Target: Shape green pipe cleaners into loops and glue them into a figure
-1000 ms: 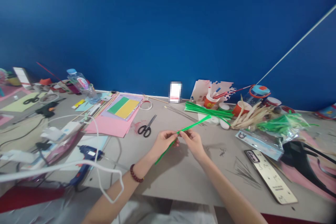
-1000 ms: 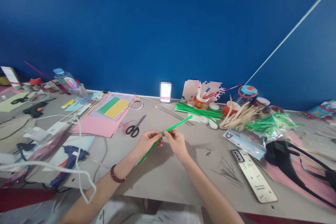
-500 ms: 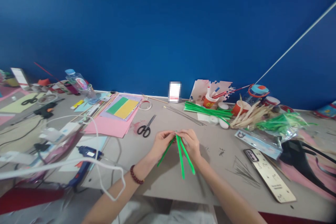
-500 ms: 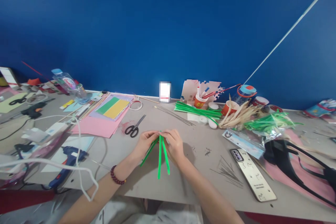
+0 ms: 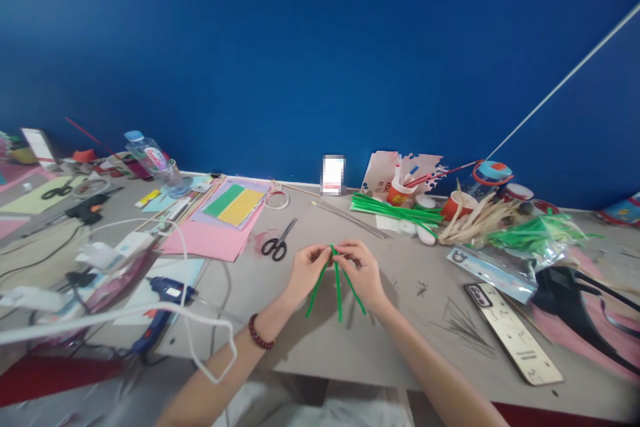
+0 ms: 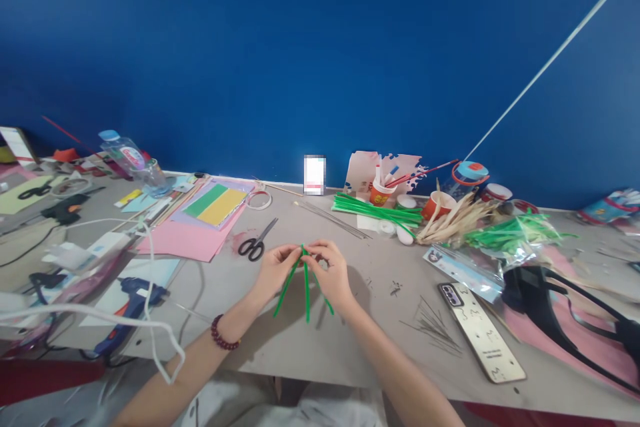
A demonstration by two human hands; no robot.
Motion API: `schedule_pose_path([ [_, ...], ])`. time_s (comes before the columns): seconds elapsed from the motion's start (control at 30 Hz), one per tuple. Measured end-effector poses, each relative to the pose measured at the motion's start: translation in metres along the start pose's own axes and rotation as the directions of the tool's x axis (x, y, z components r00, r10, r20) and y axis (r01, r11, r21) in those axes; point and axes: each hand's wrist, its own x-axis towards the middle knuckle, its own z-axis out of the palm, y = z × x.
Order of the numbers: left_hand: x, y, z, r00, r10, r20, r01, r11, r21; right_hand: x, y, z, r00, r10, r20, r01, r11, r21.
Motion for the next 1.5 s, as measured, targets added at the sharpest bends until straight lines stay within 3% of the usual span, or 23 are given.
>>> schedule_pose_path([
  [0.1,0.001,-0.004,0.002,0.999,-0.034,0.012,0.034,0.998,-0.044,0.001,0.003,0.000,0.997,0.070,-0.025,-0.069,0.997,0.042],
  [0.27,0.001,-0.006,0.003,0.997,-0.068,0.022,0.069,0.995,-0.077,-0.002,-0.002,0.002,0.986,0.128,-0.102,-0.137,0.987,-0.084],
  [0.5,0.000,-0.009,0.004,0.993,-0.098,-0.060,0.093,0.993,-0.077,-0.007,-0.005,0.008,0.974,0.209,-0.084,-0.215,0.974,-0.070],
  [0.6,0.000,-0.013,0.003,0.993,-0.114,-0.027,0.111,0.990,-0.083,-0.004,-0.001,0.005,0.959,0.265,-0.097,-0.274,0.958,-0.084],
  [0.73,0.000,-0.008,0.003,0.981,-0.190,0.046,0.195,0.969,-0.153,0.002,0.005,-0.001,0.970,0.225,-0.093,-0.235,0.965,-0.117],
  [0.9,-0.002,0.001,0.003,0.946,-0.297,0.131,0.321,0.913,-0.252,0.007,0.008,-0.006,0.946,0.323,0.008,-0.322,0.944,0.070],
  [1.1,-0.001,0.001,-0.001,0.928,-0.308,0.209,0.341,0.929,-0.146,0.010,0.003,-0.008,0.920,0.347,0.184,-0.383,0.897,0.222],
  [1.27,-0.002,0.003,-0.002,0.928,-0.268,0.259,0.306,0.944,-0.120,0.008,0.003,-0.008,0.911,0.374,0.175,-0.412,0.860,0.300],
  [1.5,-0.002,-0.003,-0.002,0.876,-0.272,0.398,0.347,0.929,-0.127,0.007,0.008,-0.008,0.872,0.451,0.190,-0.489,0.774,0.402],
])
